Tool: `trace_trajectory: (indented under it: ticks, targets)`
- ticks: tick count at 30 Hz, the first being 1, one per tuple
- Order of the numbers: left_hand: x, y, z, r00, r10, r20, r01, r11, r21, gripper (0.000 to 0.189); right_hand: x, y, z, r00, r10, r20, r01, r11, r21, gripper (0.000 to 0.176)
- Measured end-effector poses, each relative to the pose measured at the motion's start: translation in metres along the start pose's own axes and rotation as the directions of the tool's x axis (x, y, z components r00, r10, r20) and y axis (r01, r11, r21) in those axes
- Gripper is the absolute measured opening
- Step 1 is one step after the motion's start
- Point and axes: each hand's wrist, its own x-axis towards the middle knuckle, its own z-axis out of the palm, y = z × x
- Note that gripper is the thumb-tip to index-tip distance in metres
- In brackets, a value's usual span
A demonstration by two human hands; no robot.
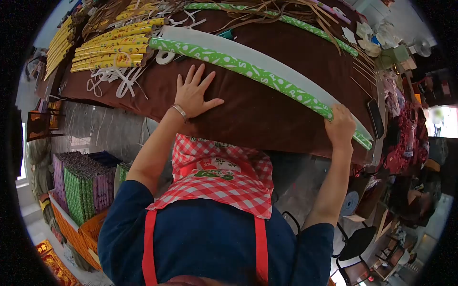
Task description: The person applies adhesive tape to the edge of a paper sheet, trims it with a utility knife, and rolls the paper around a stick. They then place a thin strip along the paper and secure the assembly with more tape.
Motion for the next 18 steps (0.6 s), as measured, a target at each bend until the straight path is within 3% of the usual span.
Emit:
trace_trajectory:
  ticks: [6, 8, 11, 13, 17, 18]
  targets:
    - [-0.014, -0.003, -0.009, 1.0, 0.011, 0.017, -0.011, 0.999, -0.046, 0.089, -0.004, -0.002, 0.02, 0.999, -0.046, 0.01, 0.046, 0.999, 0.027, 0.022]
    - [-0.025, -0.022, -0.009, 0.997, -0.061, -0.045, 0.058, 0.995, -0.08, 0.088, -0.004, -0.004, 0.023, 0.998, -0.064, 0.007, 0.064, 0.997, 0.048, 0.023]
    - [-0.057, -0.077, -0.013, 0.955, -0.281, -0.094, 0.288, 0.955, 0.074, 0.087, -0.004, -0.007, 0.024, 0.996, -0.083, 0.033, 0.081, 0.994, 0.075, 0.024]
    - [-0.087, -0.108, -0.01, 0.919, -0.376, -0.122, 0.384, 0.922, 0.055, 0.089, -0.002, -0.008, 0.025, 0.994, -0.093, 0.058, 0.087, 0.993, 0.085, 0.024]
    - [-0.104, -0.104, -0.036, 0.897, -0.442, -0.011, 0.441, 0.893, 0.089, 0.086, 0.002, -0.008, 0.03, 0.984, -0.18, 0.002, 0.178, 0.977, 0.118, 0.027]
    - [-0.101, -0.1, -0.041, 0.912, -0.387, -0.135, 0.401, 0.911, 0.099, 0.081, 0.003, -0.008, 0.031, 0.979, -0.204, -0.008, 0.203, 0.972, 0.122, 0.028]
